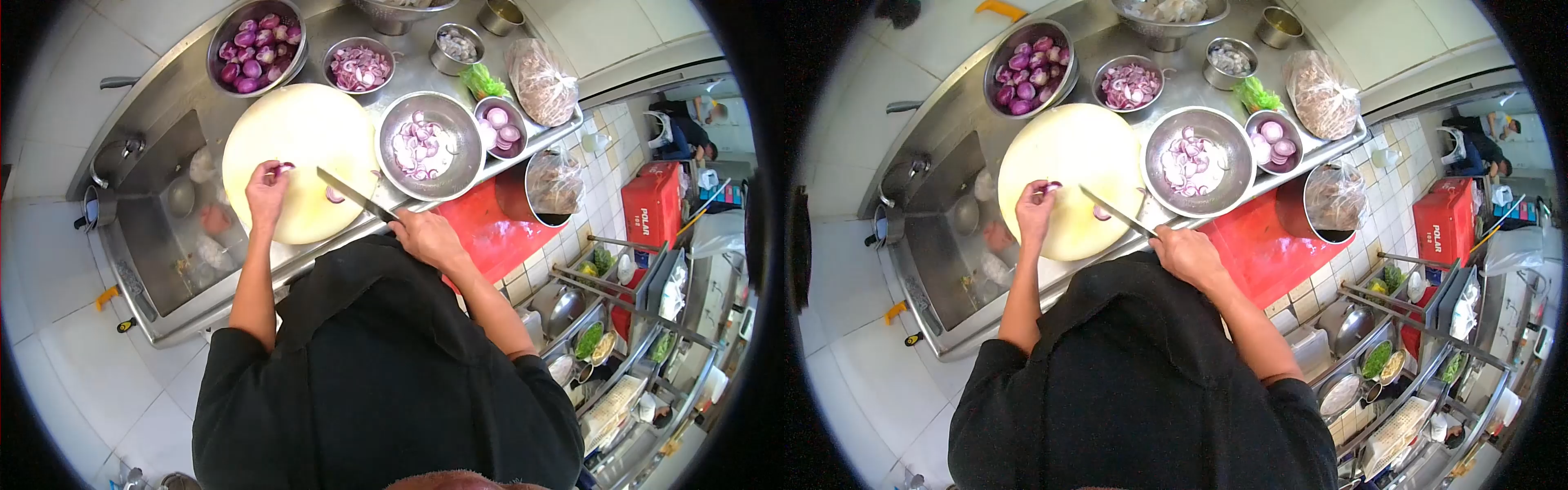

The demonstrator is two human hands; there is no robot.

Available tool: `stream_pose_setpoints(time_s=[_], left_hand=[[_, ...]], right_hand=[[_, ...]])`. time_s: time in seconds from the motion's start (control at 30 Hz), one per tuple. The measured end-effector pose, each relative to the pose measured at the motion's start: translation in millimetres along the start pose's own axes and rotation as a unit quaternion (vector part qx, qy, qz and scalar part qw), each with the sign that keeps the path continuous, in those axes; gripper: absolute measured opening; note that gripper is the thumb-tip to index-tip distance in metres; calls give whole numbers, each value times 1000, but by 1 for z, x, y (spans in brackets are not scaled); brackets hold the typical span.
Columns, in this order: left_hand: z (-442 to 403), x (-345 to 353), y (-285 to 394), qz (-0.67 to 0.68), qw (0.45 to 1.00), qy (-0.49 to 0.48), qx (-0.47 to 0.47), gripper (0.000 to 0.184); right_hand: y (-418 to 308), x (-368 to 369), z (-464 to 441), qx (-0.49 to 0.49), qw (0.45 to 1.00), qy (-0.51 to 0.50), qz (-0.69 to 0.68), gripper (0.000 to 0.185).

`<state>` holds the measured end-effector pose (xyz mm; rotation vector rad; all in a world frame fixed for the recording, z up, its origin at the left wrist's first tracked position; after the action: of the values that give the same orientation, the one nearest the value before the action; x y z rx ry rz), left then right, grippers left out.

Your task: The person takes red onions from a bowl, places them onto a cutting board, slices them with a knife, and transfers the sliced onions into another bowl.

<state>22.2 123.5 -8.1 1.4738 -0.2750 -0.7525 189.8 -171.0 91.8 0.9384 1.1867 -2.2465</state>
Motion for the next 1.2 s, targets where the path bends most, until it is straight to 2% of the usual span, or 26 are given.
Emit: stream_pose_setpoints(time_s=[0.1, 0.17, 0.2, 0.3, 0.37, 0.43, 0.5, 0.6, 0.7, 0.8, 1.03, 1.2], left_hand=[[3, -27, -10, 50, 999, 20, 5, 25], [7, -25, 4, 47, 999, 13, -10, 25], [6, -21, -2, 59, 998, 18, 16, 23], [13, 3, 11, -38, 996, 27, 70, 19], [28, 30, 48, -87, 983, 1, 163, 15], [42, 59, 61, -170, 946, -2, 276, 15], [51, 90, 57, -159, 949, -104, 250, 16], [67, 101, 76, -164, 929, -139, 300, 17], [65, 86, 68, -113, 949, -102, 277, 20], [60, 79, 67, -140, 947, -105, 270, 21], [55, 84, 64, -175, 920, -118, 331, 16], [55, 84, 70, -173, 916, -148, 329, 15]], right_hand=[[-19, 12, -4, -51, 997, -52, 34, 27], [-16, 21, -12, -33, 995, -79, 47, 28], [-13, 23, -14, -26, 996, -74, 45, 29], [-1, 20, -23, 20, 997, -67, 37, 31], [7, 15, -25, 50, 997, -49, 20, 32], [18, 18, -27, 68, 997, -20, 4, 32], [23, 19, -28, 72, 997, 16, -17, 32], [18, 19, -24, 84, 996, 6, -29, 32], [10, 23, -17, 84, 996, 10, -24, 31], [3, 26, -12, 85, 996, 19, -19, 30], [-9, 29, -8, 93, 996, 1, 8, 30], [-21, 13, -1, 85, 996, 11, 33, 28]])
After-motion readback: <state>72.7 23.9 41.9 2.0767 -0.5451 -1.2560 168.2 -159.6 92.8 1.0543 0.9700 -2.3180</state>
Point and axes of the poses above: each hand's wrist, its own z-axis away from the middle knuckle, its own x-axis out of the palm, y = z × x, the point moved 8 cm from there along -z, towards the middle knuckle, and after that the axes turned 6 degrees about -y, right-handed, at the moved point
